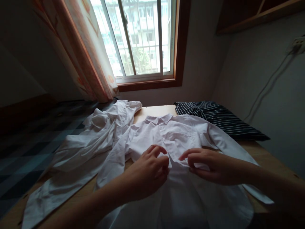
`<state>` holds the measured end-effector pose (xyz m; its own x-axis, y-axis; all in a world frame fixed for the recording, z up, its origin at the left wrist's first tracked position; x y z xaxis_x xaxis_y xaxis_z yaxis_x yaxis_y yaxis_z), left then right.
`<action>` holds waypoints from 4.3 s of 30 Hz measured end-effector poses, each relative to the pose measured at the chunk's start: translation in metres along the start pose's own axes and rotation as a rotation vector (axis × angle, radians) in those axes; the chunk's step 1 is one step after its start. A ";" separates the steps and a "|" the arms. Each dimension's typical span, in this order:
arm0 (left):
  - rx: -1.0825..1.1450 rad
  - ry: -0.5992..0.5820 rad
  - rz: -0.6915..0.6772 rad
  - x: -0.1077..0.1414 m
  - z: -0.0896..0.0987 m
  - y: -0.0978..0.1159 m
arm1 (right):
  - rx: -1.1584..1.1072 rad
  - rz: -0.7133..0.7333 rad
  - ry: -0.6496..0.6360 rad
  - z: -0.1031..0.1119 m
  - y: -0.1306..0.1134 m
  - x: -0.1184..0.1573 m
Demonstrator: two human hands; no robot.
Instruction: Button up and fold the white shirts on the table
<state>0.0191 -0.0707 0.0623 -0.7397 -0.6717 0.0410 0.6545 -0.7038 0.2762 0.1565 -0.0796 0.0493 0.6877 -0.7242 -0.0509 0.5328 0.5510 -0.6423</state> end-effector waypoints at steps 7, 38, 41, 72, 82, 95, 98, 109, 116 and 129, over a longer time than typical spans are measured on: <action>0.121 -0.241 -0.063 0.007 -0.028 0.010 | -0.096 -0.132 -0.248 -0.030 0.012 -0.003; -0.330 0.327 0.311 -0.015 -0.045 -0.144 | 0.399 -0.253 0.469 0.008 0.150 -0.047; -0.338 0.421 0.219 -0.010 -0.034 -0.136 | 0.342 -0.160 0.534 0.017 0.149 -0.042; -0.567 0.106 0.333 -0.005 -0.028 -0.131 | 0.793 -0.528 0.427 0.033 0.132 -0.034; -0.386 0.059 0.048 0.001 -0.014 -0.146 | 0.696 -0.356 0.323 0.032 0.142 -0.044; -0.368 0.039 0.014 0.005 -0.017 -0.136 | 0.680 -0.381 0.316 0.033 0.147 -0.043; -0.353 0.032 -0.004 0.005 -0.014 -0.135 | 0.664 -0.379 0.322 0.033 0.145 -0.044; -0.360 -0.013 -0.035 0.011 -0.015 -0.141 | 0.570 -0.347 0.308 0.036 0.156 -0.045; -0.344 -0.089 -0.036 0.013 -0.005 -0.138 | 0.530 -0.311 0.330 0.038 0.153 -0.043; -0.375 0.293 0.330 -0.079 0.014 -0.154 | 0.519 -0.187 0.335 0.049 0.117 -0.080</action>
<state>-0.0253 0.0944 0.0302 -0.4477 -0.8680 -0.2148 0.8934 -0.4441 -0.0673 0.1879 0.0628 0.0160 0.4136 -0.8714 -0.2640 0.8557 0.4710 -0.2143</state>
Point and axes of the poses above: each hand's wrist, its own x-axis away from the middle knuckle, its own z-axis out of the back of the hand, y = z × x, the point moved 9 cm from there along -x, towards the middle knuckle, and after that the axes turned 5 degrees about -x, right-handed, at the moved point
